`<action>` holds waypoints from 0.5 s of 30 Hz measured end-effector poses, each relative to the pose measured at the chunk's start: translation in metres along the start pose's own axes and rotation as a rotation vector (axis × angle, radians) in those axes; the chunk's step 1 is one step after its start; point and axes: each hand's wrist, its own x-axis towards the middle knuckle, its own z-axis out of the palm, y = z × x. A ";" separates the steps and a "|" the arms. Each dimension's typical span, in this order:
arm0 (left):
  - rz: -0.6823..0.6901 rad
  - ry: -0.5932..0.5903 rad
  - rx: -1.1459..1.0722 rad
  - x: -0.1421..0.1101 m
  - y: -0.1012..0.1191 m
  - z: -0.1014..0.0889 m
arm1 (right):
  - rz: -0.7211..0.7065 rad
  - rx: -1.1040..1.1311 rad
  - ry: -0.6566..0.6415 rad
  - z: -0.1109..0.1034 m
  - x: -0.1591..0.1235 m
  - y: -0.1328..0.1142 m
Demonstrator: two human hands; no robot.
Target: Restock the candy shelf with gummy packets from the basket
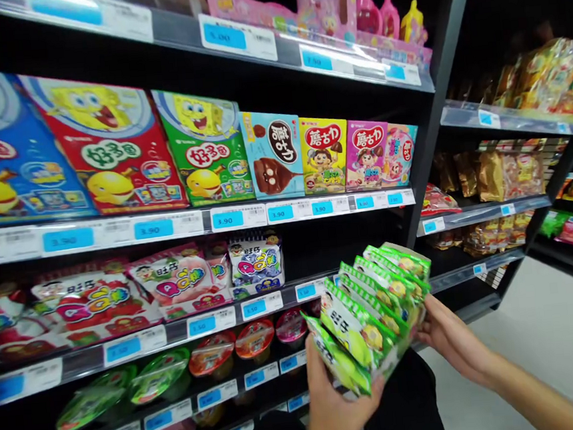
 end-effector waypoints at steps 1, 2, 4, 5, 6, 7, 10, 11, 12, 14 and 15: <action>-0.007 0.052 0.007 0.009 0.012 -0.004 | 0.022 0.005 -0.037 0.014 0.009 -0.013; -0.022 0.102 0.003 0.019 0.022 -0.007 | 0.034 0.002 -0.061 0.027 0.019 -0.025; -0.033 0.166 -0.013 0.037 0.038 -0.013 | 0.043 -0.015 -0.077 0.052 0.040 -0.044; -0.032 0.187 -0.024 0.046 0.043 -0.016 | 0.036 -0.018 -0.076 0.062 0.049 -0.051; -0.030 0.196 -0.032 0.053 0.048 -0.018 | 0.021 -0.010 -0.092 0.072 0.058 -0.058; -0.029 0.202 -0.037 0.058 0.051 -0.020 | -0.003 0.005 -0.111 0.081 0.064 -0.064; -0.014 0.229 -0.019 0.070 0.058 -0.026 | -0.001 0.017 -0.178 0.098 0.076 -0.076; -0.004 0.242 -0.001 0.072 0.060 -0.026 | 0.020 0.006 -0.195 0.101 0.079 -0.079; 0.006 0.257 0.020 0.074 0.062 -0.027 | 0.039 -0.009 -0.211 0.103 0.083 -0.080; 0.017 0.278 0.055 0.079 0.065 -0.026 | 0.043 -0.059 -0.234 0.103 0.095 -0.082; 0.017 0.280 0.067 0.082 0.065 -0.025 | 0.006 -0.120 -0.233 0.103 0.103 -0.082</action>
